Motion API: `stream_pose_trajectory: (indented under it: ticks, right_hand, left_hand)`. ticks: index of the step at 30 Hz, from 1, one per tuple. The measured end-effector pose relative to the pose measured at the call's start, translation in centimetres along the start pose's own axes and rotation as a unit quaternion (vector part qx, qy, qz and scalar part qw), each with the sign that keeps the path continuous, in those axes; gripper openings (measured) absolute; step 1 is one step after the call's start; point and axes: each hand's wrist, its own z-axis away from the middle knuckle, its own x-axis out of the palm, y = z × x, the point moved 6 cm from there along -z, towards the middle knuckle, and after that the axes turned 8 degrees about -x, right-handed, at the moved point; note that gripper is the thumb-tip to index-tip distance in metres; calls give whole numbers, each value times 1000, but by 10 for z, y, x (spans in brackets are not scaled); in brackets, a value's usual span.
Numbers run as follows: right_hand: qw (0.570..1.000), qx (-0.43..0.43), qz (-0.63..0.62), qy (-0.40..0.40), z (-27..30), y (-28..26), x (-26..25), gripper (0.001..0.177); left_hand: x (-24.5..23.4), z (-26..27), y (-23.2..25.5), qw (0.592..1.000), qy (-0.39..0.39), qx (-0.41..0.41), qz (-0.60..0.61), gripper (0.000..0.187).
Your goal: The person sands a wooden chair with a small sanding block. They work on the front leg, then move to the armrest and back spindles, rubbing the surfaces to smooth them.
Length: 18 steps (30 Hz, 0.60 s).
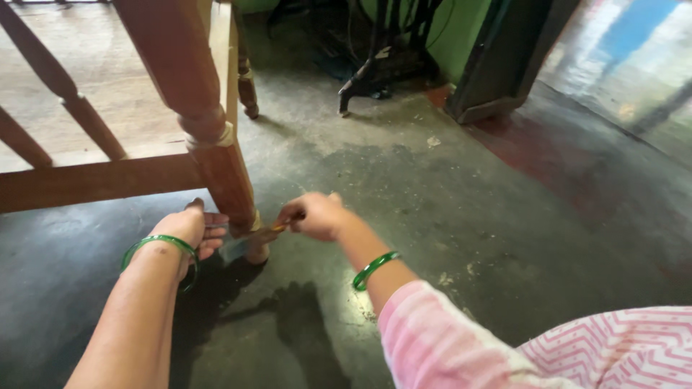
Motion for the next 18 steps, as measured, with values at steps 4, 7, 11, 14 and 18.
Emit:
stream_pose_trajectory:
  ticks: [4, 7, 11, 14, 18]
  right_hand:
    - [993, 12, 86, 75, 14, -21, 0, 35]
    - [978, 52, 100, 173, 26, -11, -14, 33]
    - [950, 144, 137, 242, 32, 3, -31, 25]
    - [969, 112, 105, 194, 29, -14, -18, 30]
    - [945, -5, 199, 258, 38, -68, -11, 22]
  left_hand:
    - [-5, -4, 4, 1000, 22, 5, 4, 66]
    - [-5, -9, 1, 1000, 11, 13, -2, 65]
    - [-2, -15, -5, 1000, 8, 9, -3, 65]
    - [-1, -14, -11, 1000, 3, 9, 0, 65]
    - [-5, -8, -4, 999, 35, 21, 4, 61]
